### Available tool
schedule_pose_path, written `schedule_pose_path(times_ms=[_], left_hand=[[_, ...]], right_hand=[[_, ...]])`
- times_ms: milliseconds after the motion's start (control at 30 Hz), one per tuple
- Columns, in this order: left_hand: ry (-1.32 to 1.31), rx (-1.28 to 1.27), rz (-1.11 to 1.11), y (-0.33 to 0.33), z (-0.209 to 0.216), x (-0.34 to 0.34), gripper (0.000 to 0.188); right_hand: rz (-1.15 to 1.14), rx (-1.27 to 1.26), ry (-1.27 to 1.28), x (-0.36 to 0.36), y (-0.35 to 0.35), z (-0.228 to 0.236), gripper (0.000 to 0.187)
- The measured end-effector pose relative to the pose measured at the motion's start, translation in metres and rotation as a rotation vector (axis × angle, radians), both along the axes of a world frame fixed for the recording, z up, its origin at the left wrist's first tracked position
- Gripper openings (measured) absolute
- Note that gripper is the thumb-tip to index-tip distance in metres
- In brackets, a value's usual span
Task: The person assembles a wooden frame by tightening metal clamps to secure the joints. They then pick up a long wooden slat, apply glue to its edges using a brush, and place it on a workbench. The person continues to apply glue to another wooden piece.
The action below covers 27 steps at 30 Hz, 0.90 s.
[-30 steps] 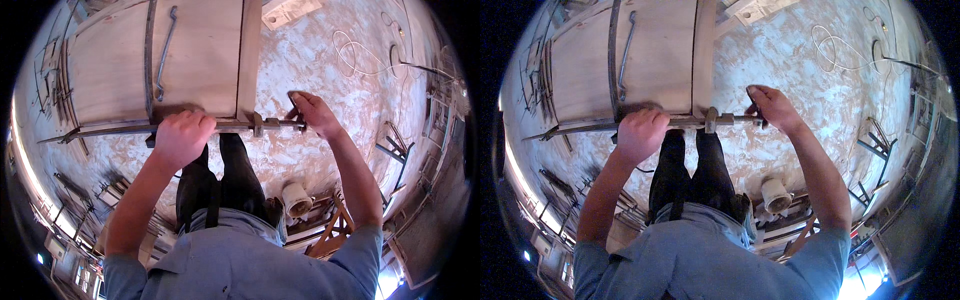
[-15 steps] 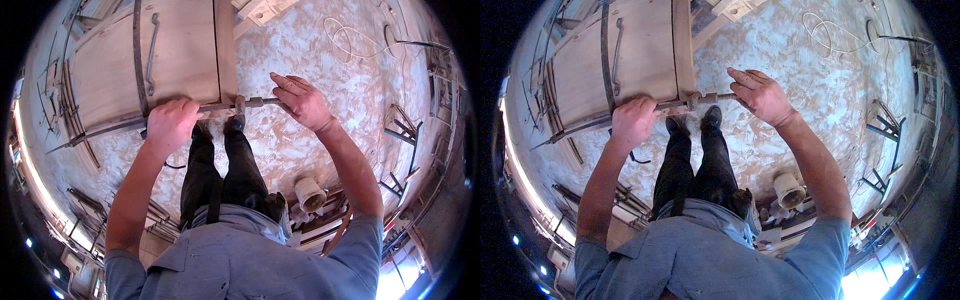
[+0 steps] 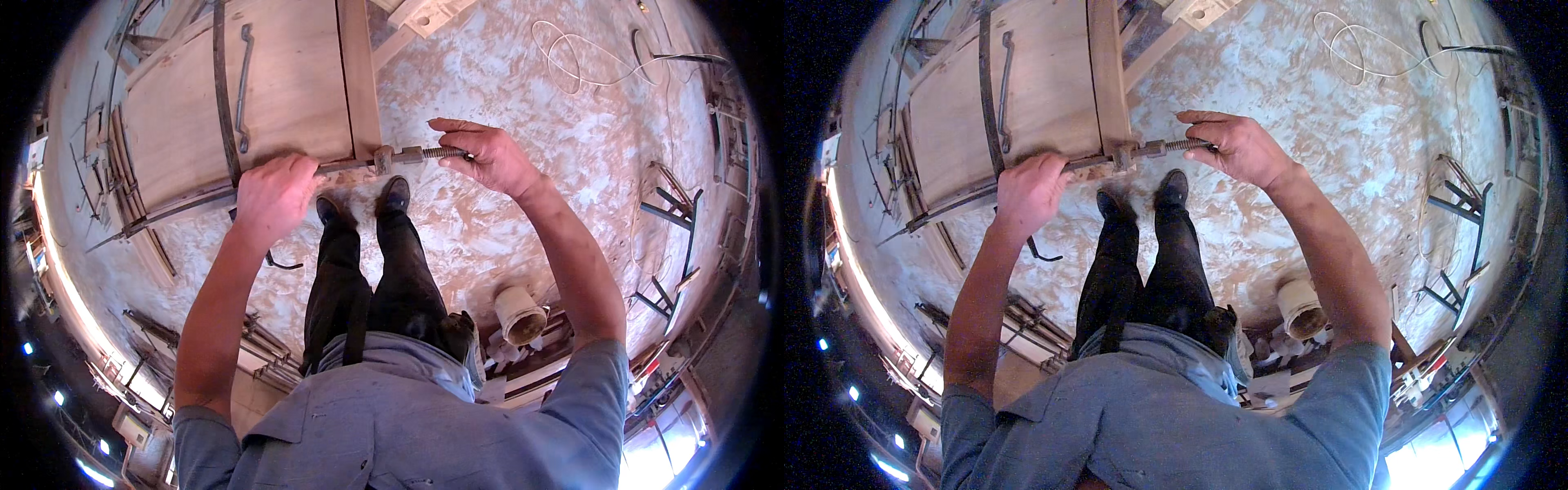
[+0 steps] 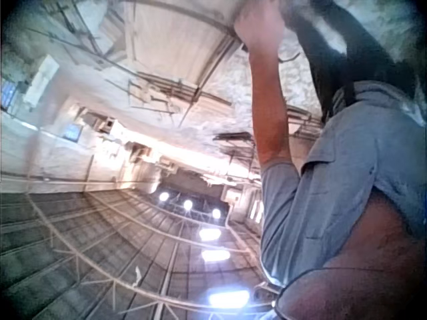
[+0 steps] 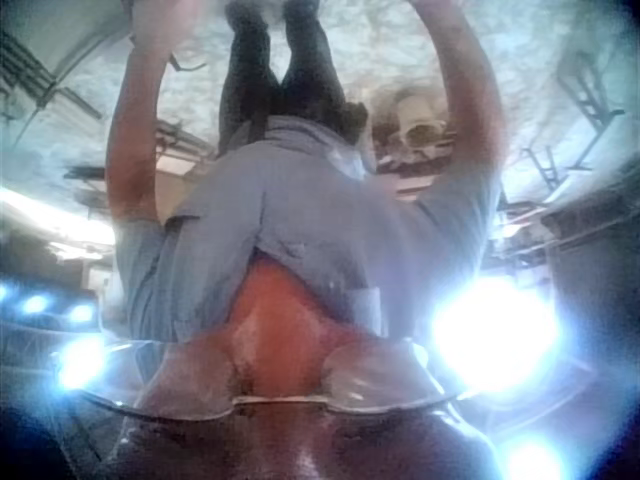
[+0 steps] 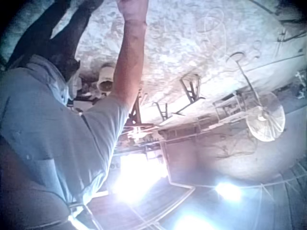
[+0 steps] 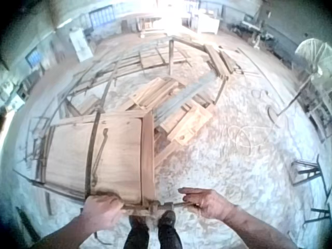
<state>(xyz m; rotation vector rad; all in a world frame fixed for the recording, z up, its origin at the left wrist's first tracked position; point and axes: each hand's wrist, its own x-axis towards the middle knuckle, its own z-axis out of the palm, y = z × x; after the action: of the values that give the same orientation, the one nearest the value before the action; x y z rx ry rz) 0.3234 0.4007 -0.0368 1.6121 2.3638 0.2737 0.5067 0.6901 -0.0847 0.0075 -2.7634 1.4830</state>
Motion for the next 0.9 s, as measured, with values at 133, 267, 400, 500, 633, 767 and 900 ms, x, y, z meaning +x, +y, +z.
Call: schedule_pose_path(times_ms=[133, 267, 400, 500, 633, 767, 900], left_hand=[[0.032, 0.051, -0.006, 0.003, 0.003, 0.002, 0.015], [-0.01, -0.035, -0.002, 0.0, 0.001, 0.0, 0.02], [0.002, -0.011, -0.005, 0.001, 0.003, 0.001, 0.019], [0.023, 0.018, 0.003, -0.002, 0.0, 0.0, 0.018], [0.062, 0.026, 0.011, 0.001, 0.001, 0.003, 0.017], [0.06, 0.001, 0.026, 0.005, 0.0, 0.006, 0.017], [0.07, -0.069, 0.037, 0.003, -0.003, 0.007, 0.018]], right_hand=[[-0.05, -0.137, -0.13, 0.001, 0.0, -0.002, 0.026], [-0.207, -0.387, -0.301, 0.005, -0.008, -0.01, 0.025], [-0.468, -0.456, -0.055, 0.012, -0.036, -0.049, 0.025], [-0.575, -0.391, -0.117, 0.007, -0.048, -0.039, 0.029], [-0.657, -0.354, -0.185, 0.006, -0.05, -0.038, 0.038], [-0.685, -0.49, -0.222, 0.005, -0.051, -0.034, 0.045], [-0.672, -0.443, -0.39, 0.001, -0.047, -0.014, 0.049]])
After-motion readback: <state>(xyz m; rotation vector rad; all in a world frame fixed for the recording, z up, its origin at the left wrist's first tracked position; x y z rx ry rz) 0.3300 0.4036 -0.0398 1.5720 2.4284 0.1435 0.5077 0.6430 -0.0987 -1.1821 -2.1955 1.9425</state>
